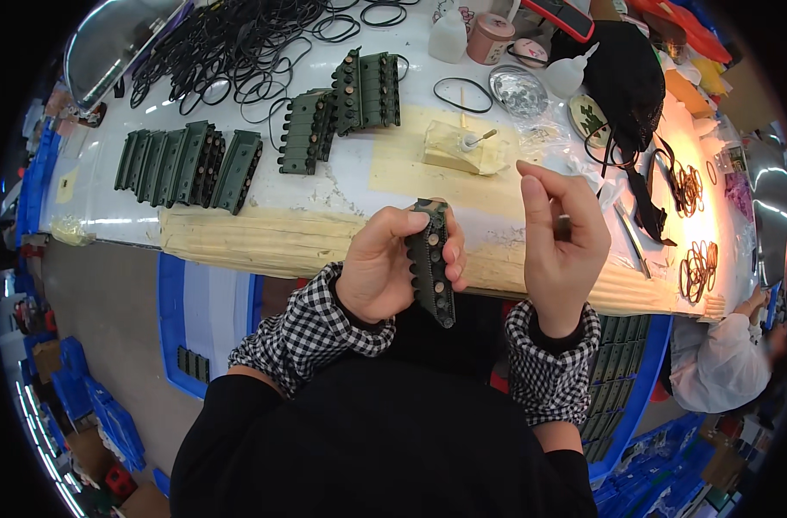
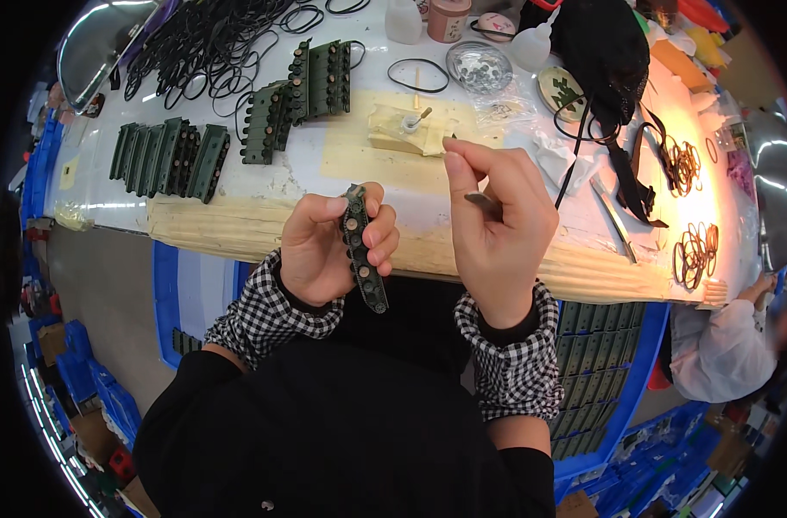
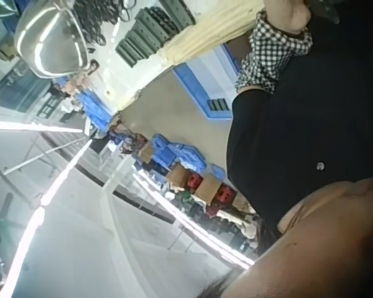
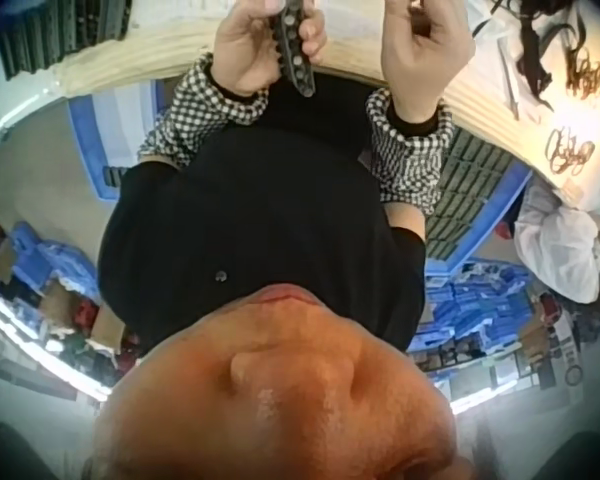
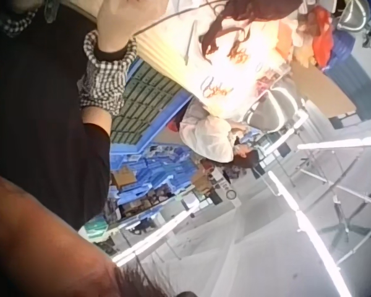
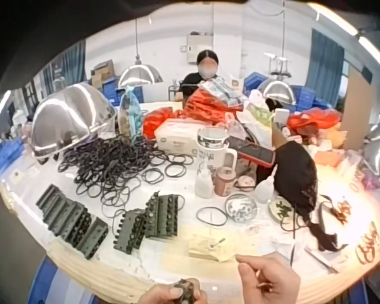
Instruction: Assembling small electronic components into green plastic housings using tweezers and wires.
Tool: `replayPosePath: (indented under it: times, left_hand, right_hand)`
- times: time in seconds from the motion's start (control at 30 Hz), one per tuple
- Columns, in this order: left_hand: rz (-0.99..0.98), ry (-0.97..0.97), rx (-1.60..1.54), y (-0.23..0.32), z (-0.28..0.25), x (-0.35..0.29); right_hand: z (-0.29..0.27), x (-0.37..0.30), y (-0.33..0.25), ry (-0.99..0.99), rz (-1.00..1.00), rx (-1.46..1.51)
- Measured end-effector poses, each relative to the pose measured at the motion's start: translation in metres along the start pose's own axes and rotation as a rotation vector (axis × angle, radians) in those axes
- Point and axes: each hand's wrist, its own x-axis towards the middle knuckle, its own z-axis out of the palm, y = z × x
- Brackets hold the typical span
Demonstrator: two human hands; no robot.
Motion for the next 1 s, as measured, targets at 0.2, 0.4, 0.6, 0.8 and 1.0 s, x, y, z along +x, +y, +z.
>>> replayPosePath:
  times: [0.2, 0.4, 0.6, 0.8, 1.0]
  left_hand:
    - [-0.010, 0.013, -0.076, 0.007, -0.001, 0.000]
    - [-0.035, -0.004, -0.130, 0.013, -0.004, 0.001]
    - [-0.063, -0.012, -0.139, 0.012, -0.004, 0.003]
    - [-0.074, -0.054, -0.138, 0.011, -0.005, 0.003]
    - [-0.078, -0.058, -0.102, 0.008, -0.001, 0.002]
  right_hand:
    - [0.019, 0.028, 0.009, -0.088, 0.010, -0.072]
    - [0.031, 0.034, 0.023, -0.117, -0.045, -0.106]
    - [0.032, 0.030, 0.019, -0.028, -0.082, -0.046]
    - [0.016, 0.013, -0.030, -0.023, 0.074, 0.386]
    - [0.022, 0.001, -0.031, -0.204, 0.321, 0.653]
